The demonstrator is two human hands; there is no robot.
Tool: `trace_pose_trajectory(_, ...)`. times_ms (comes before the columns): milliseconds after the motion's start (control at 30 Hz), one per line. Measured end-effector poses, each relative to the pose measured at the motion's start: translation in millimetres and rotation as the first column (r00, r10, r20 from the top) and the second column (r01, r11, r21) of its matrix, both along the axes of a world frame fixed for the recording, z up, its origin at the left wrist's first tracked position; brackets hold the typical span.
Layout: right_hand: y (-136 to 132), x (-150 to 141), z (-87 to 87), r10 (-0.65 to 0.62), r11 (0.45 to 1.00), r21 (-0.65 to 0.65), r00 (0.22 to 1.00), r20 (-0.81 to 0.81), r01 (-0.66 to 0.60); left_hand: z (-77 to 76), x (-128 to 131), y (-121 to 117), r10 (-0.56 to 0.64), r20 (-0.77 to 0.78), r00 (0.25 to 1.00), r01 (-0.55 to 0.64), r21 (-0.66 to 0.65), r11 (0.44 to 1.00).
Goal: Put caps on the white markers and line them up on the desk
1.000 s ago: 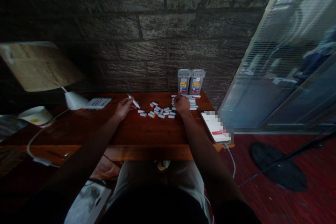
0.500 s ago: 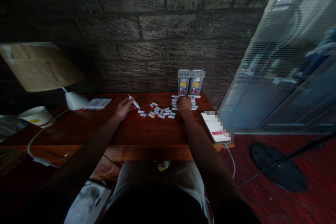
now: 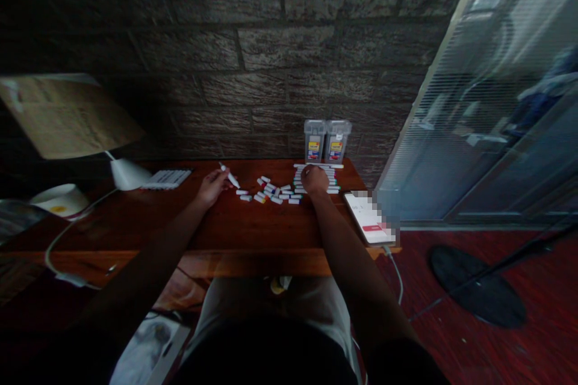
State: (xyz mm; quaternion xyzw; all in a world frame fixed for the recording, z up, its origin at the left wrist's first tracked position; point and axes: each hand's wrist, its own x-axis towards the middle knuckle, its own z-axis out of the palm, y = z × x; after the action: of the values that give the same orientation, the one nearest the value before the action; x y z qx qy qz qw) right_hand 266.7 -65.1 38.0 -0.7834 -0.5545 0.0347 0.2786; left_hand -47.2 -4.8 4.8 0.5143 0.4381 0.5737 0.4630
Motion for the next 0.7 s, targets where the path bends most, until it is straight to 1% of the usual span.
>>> trace_pose_trajectory(100,1,2,-0.5,-0.016,1.0,0.025,1.0,0.005,0.016,1.0,0,-1,-0.001,0.009,1.0,0.001,-0.011,1.0)
trace_pose_trajectory(267,3,0,-3.3,0.025,0.999,-0.022,0.999,0.029,-0.025,1.4,1,-1,-0.007,0.013,1.0,0.007,-0.015,1.0)
trace_pose_trajectory(433,4,-6,-4.4,0.101,0.995,0.011,0.993,0.055,-0.102,0.2,1,0,0.004,0.005,1.0,-0.003,-0.023,1.0)
trace_pose_trajectory(567,1,-7,-1.9,0.096,0.994,0.041,0.994,0.044,-0.098,-1.6,0,2,-0.004,0.0,1.0,0.004,-0.008,1.0)
trace_pose_trajectory(700,-1,-9,0.6,0.117,0.992,0.049,0.993,0.011,-0.117,-2.5,0,3,-0.001,0.002,1.0,0.001,0.001,1.0)
